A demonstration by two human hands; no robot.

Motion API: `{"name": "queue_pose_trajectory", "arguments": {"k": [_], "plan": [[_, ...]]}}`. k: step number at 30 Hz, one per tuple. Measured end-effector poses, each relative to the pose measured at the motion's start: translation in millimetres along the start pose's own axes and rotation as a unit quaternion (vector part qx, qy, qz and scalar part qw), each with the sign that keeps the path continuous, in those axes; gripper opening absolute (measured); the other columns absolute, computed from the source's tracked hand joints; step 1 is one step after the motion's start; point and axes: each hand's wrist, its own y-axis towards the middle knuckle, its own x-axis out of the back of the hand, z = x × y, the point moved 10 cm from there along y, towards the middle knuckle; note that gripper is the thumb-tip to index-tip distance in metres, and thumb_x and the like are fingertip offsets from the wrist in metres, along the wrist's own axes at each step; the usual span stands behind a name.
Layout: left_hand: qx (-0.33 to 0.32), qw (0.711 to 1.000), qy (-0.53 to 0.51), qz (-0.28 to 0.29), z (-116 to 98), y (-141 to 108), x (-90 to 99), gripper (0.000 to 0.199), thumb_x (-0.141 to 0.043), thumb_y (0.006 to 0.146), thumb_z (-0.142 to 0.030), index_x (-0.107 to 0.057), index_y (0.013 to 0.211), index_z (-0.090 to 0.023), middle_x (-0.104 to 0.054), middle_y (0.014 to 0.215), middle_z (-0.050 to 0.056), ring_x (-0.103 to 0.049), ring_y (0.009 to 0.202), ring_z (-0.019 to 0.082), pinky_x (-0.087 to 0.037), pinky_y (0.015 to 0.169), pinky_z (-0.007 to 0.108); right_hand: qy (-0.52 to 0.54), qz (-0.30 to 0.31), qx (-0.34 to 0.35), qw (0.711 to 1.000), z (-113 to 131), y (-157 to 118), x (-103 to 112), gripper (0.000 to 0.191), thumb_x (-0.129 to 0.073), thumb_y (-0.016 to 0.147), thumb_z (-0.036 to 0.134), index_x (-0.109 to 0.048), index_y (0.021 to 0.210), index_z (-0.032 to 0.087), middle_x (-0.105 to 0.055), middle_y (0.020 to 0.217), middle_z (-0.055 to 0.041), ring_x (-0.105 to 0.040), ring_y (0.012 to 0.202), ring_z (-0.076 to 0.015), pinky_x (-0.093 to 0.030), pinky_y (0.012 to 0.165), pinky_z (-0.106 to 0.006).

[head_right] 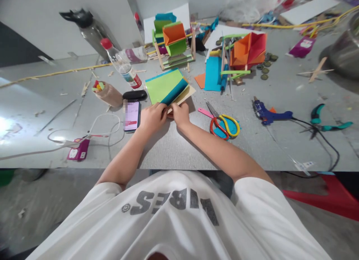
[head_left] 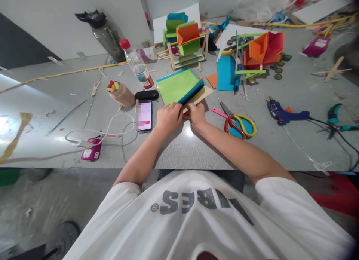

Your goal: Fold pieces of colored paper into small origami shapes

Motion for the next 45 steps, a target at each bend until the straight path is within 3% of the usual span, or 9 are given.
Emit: {"name": "queue_pose_trajectory", "arguments": {"k": [3,8,11,15,19,24,27,34,45], "plan": [[-0.022,0.999,-0.005,0.037,-2,-2,-6.6,0.046,-0.062,0.12,-0.014,-0.077,0.164,-0.019,-0.092,0.143,0.02,-0.09,0.132,0.037,-0.065,0.1,0.044,0.006,0.011,-0.017,1.0,-3,-6,-1,0.021,-0.077,0.083,0.04,-0.062,0.093,0.03,-0.068,0.073,0.0031,-0.081,0.08,-0.0263,-0.082,0.084,-0.047],[0.019,0.998,-0.049,0.031,7,-2,-9.8,0.086,-0.066,0.118,-0.01,-0.039,0.199,-0.022,-0.092,0.151,0.018,-0.092,0.129,0.032,-0.068,0.102,0.041,-0.001,-0.011,-0.038,0.999,-7,-1,5,0.029,-0.072,0.073,0.02,-0.068,0.101,0.028,-0.077,0.081,0.002,-0.083,0.078,-0.0253,-0.083,0.082,-0.047],[0.027,0.999,-0.029,0.025,9,0,-9.1,0.065,-0.067,0.119,-0.012,-0.061,0.183,-0.022,-0.09,0.153,0.021,-0.09,0.133,0.035,-0.068,0.104,0.044,-0.001,-0.023,-0.052,0.998,-8,2,6,0.047,-0.071,0.069,0.014,-0.07,0.113,0.028,-0.084,0.089,0.0011,-0.086,0.08,-0.0265,-0.084,0.082,-0.049],[0.033,0.999,0.01,0.04,9,9,-12.2,0.029,-0.061,0.121,-0.011,-0.082,0.14,-0.018,-0.089,0.14,0.025,-0.087,0.134,0.04,-0.065,0.1,0.046,-0.011,-0.016,-0.059,0.998,-9,0,4,0.045,-0.073,0.07,0.009,-0.072,0.111,0.028,-0.084,0.088,-0.0003,-0.089,0.085,-0.0287,-0.085,0.083,-0.049],[0.05,0.998,0.028,0.033,10,17,-11.2,0.039,-0.059,0.119,-0.004,-0.076,0.153,-0.016,-0.082,0.155,0.027,-0.082,0.142,0.039,-0.064,0.105,0.045,-0.025,-0.014,-0.06,0.998,-8,-1,4,0.031,-0.074,0.076,0.007,-0.07,0.099,0.026,-0.081,0.086,-0.0016,-0.091,0.092,-0.0297,-0.084,0.085,-0.047],[0.019,1.0,0.019,0.006,7,15,-6.7,0.04,-0.066,0.129,-0.038,-0.076,0.16,-0.015,-0.077,0.167,0.028,-0.074,0.154,0.046,-0.06,0.124,0.057,-0.016,-0.01,-0.062,0.998,-5,-1,1,0.03,-0.074,0.075,0.006,-0.069,0.098,0.026,-0.08,0.084,-0.0002,-0.091,0.093,-0.0282,-0.084,0.09,-0.048],[0.012,0.998,-0.061,-0.01,14,13,-7.7,0.04,-0.054,0.133,-0.042,-0.082,0.153,-0.021,-0.081,0.165,0.022,-0.076,0.153,0.041,-0.058,0.128,0.056,-0.001,-0.002,-0.06,0.998,-1,-3,0,0.031,-0.075,0.075,0.007,-0.072,0.1,0.025,-0.086,0.092,-0.002,-0.09,0.096,-0.027,-0.083,0.095,-0.048],[0.006,0.994,-0.105,0.026,33,17,-18.2,0.042,-0.076,0.123,-0.039,-0.081,0.16,-0.02,-0.086,0.163,0.02,-0.082,0.149,0.038,-0.06,0.125,0.048,0.015,0.006,-0.073,0.997,0,-5,1,0.036,-0.079,0.069,0.007,-0.069,0.098,0.027,-0.087,0.091,-0.0017,-0.091,0.102,-0.0306,-0.083,0.1,-0.054],[-0.053,0.997,-0.039,0.051,28,12,-18.5,0.042,-0.068,0.121,-0.034,-0.086,0.157,-0.022,-0.093,0.149,0.019,-0.087,0.136,0.038,-0.062,0.113,0.047,0.016,0.032,-0.088,0.995,-2,-10,-4,0.035,-0.077,0.069,0.004,-0.069,0.094,0.026,-0.082,0.082,-0.0001,-0.091,0.097,-0.029,-0.083,0.105,-0.054]]}}
